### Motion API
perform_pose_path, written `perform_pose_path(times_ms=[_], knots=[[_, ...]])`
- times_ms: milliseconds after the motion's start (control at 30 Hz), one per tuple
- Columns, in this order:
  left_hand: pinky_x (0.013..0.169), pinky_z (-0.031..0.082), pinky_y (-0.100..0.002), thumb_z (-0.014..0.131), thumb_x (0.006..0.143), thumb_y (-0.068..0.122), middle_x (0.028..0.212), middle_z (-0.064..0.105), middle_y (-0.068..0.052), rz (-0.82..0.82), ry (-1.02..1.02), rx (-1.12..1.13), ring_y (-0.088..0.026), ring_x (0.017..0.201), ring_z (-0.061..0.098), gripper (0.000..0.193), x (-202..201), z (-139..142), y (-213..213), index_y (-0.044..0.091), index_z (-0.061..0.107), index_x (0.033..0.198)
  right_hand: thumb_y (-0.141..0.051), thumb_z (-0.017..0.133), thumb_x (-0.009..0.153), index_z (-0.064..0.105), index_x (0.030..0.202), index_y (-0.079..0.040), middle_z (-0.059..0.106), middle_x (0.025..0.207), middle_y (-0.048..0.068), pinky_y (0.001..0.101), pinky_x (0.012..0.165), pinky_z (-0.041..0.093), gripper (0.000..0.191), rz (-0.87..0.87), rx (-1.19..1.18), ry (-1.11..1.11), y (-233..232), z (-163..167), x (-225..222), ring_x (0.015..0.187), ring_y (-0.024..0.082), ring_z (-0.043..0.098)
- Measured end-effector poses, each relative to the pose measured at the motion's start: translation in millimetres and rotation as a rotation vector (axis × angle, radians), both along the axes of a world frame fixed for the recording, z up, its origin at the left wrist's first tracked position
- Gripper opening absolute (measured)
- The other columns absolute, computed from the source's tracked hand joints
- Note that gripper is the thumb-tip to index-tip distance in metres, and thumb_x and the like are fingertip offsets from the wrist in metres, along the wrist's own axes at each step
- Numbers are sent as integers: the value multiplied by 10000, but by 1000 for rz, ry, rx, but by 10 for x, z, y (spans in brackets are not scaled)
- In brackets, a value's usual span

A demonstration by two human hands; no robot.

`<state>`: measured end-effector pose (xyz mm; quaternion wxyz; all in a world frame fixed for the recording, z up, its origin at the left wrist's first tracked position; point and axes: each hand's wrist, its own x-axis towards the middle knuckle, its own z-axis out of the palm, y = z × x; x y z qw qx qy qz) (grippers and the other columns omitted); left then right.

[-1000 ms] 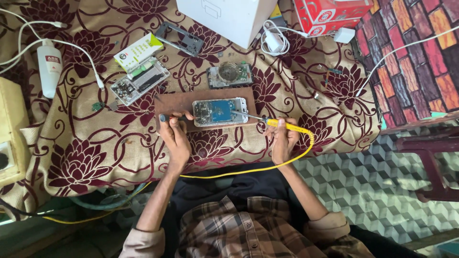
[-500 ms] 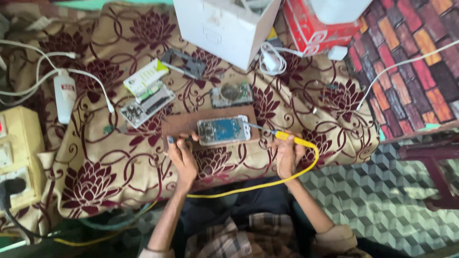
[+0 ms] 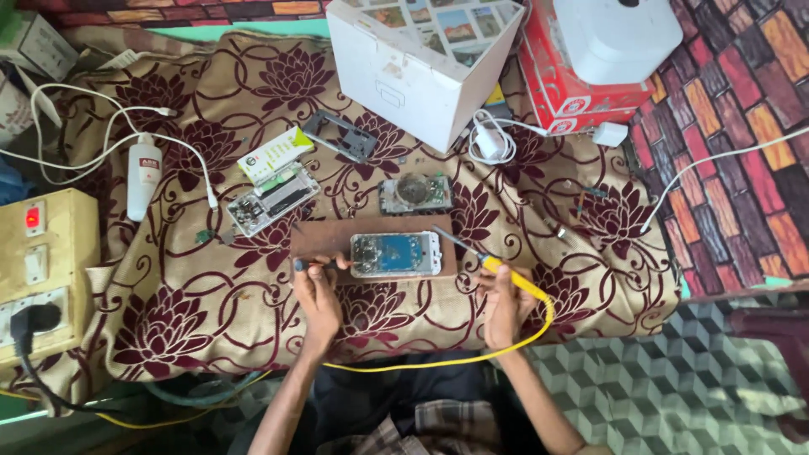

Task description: The person uses a soldering iron and a screwdriver to work on a disassembled mobile phone circuit board placed on a wooden board. They repeatedly apply the soldering iron to various points on the board while holding the device steady.

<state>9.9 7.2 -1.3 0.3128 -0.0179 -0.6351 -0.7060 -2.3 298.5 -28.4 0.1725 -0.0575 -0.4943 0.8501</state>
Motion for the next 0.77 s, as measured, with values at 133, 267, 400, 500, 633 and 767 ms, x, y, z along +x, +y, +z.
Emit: perform_pose_path(times_ms=[133,267,400,500,633,767], knots=[[595,364,-233,405,1142,261,950,630,-71,-40,-8,117,-62,645,403,230,25,38,19,49,481,1095,-170,686,994,594,1131,-13,724,961,157,294,605,512,227,-6,75,-6,-61,23,28,754,186,699],[558,328,-212,393,1141,273,910,656,-67,30,-28,36,-53,609,376,250,28,57,43,56,499,1076,-139,664,1007,591,1148,10,731,989,176,300,627,525,218,-25,108,4,-98,54,14,725,198,693],[597,345,-220,408,1154,260,947,625,-67,4,-38,88,-65,668,402,223,26,50,68,56,484,1106,-169,642,1016,572,1175,10,732,1027,178,300,640,530,249,13,173,78,-91,41,54,746,205,711],[588,351,-222,398,1151,254,947,639,-63,-21,-13,66,-60,658,400,217,64,103,62,60,482,1104,-211,621,1034,558,1202,-3,713,1020,164,297,636,526,274,-6,123,131,-75,64,46,739,193,700],[605,346,-221,403,1155,232,964,625,-68,-62,-20,69,-64,686,398,206,30,164,41,45,484,1123,-237,611,1058,561,1193,-4,708,1005,159,296,614,510,274,-51,149,94,-112,145,-6,683,169,652],[595,348,-224,398,1158,223,985,668,-85,-106,13,77,-65,667,388,210,-34,115,41,48,504,1109,-257,617,1077,547,1178,-18,692,987,146,286,580,490,269,-91,132,90,-232,240,-354,669,150,623]])
